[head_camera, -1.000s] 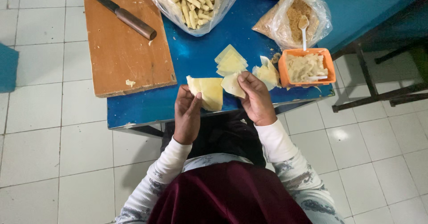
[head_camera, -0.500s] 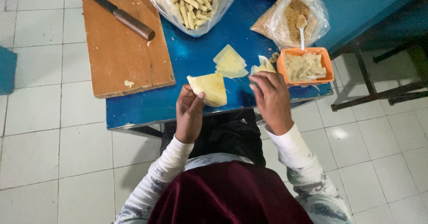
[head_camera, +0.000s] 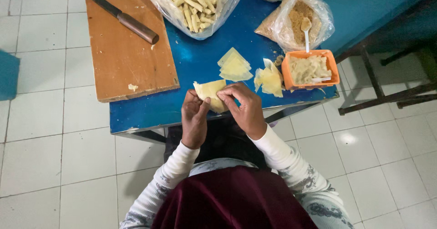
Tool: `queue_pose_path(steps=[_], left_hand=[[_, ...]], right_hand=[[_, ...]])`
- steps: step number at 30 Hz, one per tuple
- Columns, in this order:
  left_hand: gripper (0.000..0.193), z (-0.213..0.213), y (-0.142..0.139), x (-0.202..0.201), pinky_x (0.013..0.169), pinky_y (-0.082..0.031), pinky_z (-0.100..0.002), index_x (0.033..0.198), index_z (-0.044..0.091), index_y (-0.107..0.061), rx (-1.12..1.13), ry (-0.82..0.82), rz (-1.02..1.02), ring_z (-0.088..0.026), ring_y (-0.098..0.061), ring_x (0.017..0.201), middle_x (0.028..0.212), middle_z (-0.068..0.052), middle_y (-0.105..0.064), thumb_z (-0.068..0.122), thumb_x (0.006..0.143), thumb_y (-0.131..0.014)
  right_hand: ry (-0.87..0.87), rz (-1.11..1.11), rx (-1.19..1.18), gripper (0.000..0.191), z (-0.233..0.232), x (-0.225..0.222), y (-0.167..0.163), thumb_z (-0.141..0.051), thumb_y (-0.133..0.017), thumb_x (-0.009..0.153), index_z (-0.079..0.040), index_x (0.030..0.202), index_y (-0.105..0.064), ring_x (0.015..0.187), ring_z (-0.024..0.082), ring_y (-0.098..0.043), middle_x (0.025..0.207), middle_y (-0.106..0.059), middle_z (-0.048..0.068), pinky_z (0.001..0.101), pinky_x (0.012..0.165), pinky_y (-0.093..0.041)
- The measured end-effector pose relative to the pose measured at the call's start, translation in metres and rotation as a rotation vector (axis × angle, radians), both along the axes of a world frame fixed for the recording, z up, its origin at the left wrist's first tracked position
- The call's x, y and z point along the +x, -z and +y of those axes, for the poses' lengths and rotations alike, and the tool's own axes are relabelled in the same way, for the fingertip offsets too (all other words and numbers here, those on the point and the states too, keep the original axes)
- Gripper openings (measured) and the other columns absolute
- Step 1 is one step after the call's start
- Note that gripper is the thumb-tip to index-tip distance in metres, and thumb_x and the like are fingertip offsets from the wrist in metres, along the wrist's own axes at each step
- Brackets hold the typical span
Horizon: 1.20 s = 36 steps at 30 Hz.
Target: The person sits at a blue table assembling filled pastries. They spoon a light paste from an orange container onto triangular dough wrappers, then fold and press the wrappers by hand to enclose the filling, placing finished pieces on the table. A bag of rolled dough pieces, a cutting board, and a knife sit nearby.
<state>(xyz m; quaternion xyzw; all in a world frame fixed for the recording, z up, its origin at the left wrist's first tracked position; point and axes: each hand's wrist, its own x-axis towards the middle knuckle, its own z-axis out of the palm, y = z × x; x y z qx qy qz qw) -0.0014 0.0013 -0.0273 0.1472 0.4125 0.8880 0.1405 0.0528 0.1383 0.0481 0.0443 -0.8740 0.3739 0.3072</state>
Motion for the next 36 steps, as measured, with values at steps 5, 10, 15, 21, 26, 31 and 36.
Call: queue_pose_path(steps=[5,10,15,21,26,31,36], left_hand=[[0.017,0.001,0.0,0.002,0.091,-0.051,-0.027,0.117,0.002,-0.052,-0.015,-0.002,0.017,-0.012,-0.064,0.103,0.112,-0.008,-0.068,0.0,0.103,-0.061],[0.017,0.0,0.001,0.006,0.09,-0.05,-0.026,0.117,0.002,-0.053,-0.05,-0.025,0.05,-0.01,-0.062,0.103,0.112,-0.006,-0.067,-0.001,0.102,-0.061],[0.015,-0.002,0.002,0.006,0.095,-0.05,-0.028,0.116,0.002,-0.05,-0.014,-0.009,0.019,-0.013,-0.064,0.107,0.114,-0.008,-0.067,0.001,0.104,-0.059],[0.016,-0.007,-0.005,0.004,0.099,-0.051,-0.034,0.118,0.002,-0.05,0.104,0.048,-0.088,-0.017,-0.064,0.11,0.118,-0.01,-0.066,0.007,0.105,-0.059],[0.018,-0.008,-0.008,0.001,0.103,-0.05,-0.034,0.12,0.001,-0.052,0.089,0.06,-0.084,-0.017,-0.063,0.114,0.121,-0.01,-0.065,0.007,0.105,-0.06],[0.02,-0.005,-0.004,0.004,0.101,-0.05,-0.033,0.121,0.001,-0.052,0.085,0.065,-0.076,-0.017,-0.063,0.113,0.118,-0.009,-0.066,0.006,0.105,-0.062],[0.016,-0.001,0.003,0.01,0.097,-0.05,-0.029,0.117,0.002,-0.056,0.078,0.047,-0.049,-0.013,-0.063,0.107,0.114,-0.007,-0.068,0.006,0.104,-0.063]], right_hand=[[0.016,0.011,-0.043,0.014,-0.004,0.003,0.002,-0.004,-0.076,0.092,-0.001,0.103,-0.068,0.086,0.025,-0.071,0.101,-0.07,0.012,0.0325,0.074,-0.056],[0.065,0.012,-0.12,0.009,-0.005,0.002,0.018,-0.007,-0.074,0.096,-0.002,0.101,-0.069,0.084,0.018,-0.07,0.098,-0.071,0.009,0.0303,0.072,-0.056],[-0.2,-0.244,-0.925,0.016,0.023,0.0,0.047,-0.017,-0.066,0.105,-0.001,0.105,-0.067,0.084,0.009,-0.066,0.092,-0.069,0.001,0.0263,0.079,-0.054],[-0.122,-0.065,-1.211,0.009,0.068,0.007,0.049,-0.013,-0.067,0.101,-0.005,0.103,-0.064,0.088,0.009,-0.064,0.096,-0.067,0.0,0.0272,0.079,-0.053],[0.389,0.009,0.182,0.012,0.091,0.025,0.018,-0.002,-0.069,0.097,-0.004,0.109,-0.067,0.097,0.02,-0.065,0.105,-0.071,0.005,0.033,0.086,-0.053],[0.227,0.008,0.318,0.02,0.063,0.021,-0.004,-0.002,-0.072,0.092,-0.007,0.111,-0.07,0.097,0.028,-0.067,0.111,-0.072,0.01,0.0356,0.083,-0.054],[-0.046,-0.029,-0.096,0.023,0.0,0.009,-0.005,-0.008,-0.08,0.088,-0.004,0.107,-0.068,0.086,0.021,-0.067,0.102,-0.067,0.01,0.0308,0.074,-0.053]])
